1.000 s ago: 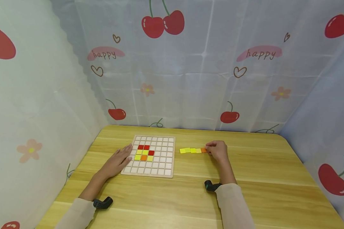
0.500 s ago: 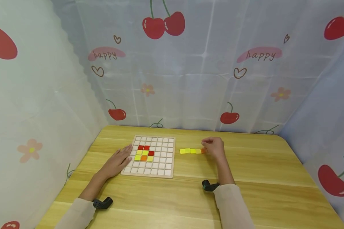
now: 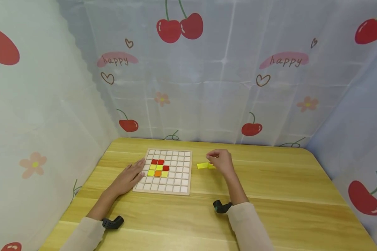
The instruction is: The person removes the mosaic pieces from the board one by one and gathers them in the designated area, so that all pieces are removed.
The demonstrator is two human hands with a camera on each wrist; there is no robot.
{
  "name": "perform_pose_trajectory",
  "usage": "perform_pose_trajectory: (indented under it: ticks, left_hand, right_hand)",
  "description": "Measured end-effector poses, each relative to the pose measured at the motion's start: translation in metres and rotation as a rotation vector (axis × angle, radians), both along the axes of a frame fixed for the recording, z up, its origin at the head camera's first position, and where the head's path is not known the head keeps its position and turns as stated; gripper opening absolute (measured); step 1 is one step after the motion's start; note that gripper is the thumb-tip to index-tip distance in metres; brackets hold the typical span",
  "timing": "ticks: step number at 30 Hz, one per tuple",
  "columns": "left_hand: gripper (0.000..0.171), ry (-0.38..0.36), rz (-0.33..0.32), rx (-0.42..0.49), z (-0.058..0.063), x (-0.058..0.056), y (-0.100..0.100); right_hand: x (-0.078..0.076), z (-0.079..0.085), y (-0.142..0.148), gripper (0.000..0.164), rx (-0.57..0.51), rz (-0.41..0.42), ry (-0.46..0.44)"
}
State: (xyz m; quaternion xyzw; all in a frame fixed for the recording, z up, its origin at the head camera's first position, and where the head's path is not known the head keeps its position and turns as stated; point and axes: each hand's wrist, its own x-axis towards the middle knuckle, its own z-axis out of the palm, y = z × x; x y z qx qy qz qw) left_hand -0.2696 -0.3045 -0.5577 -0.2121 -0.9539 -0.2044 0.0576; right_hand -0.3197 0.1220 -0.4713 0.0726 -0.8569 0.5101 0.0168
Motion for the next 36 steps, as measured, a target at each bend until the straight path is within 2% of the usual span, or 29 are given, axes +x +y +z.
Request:
perform_pose_trajectory:
  ticks: [15,23,29,36]
  left_hand:
    - [0.061,0.004,-0.001,-0.002,0.004,-0.005,0.000]
    - [0.061,0.019,-0.009,0.008,0.009,-0.006,0.002]
    - [0.059,0.047,-0.013,0.027,0.005,-0.004,0.003]
    - [0.061,0.003,-0.001,0.007,0.002,0.000,0.001]
  right_hand:
    - [0.015,0.002,-0.042,0.018,0.007,0.155,0.043]
    - [0.022,0.003,-0.066,0.011,0.041,0.205,0.063]
    - [0.025,0.001,-0.086,0.011,0.056,0.254,0.062]
    - [0.021,-0.006,-0.108,0.007,0.090,0.310,0.054]
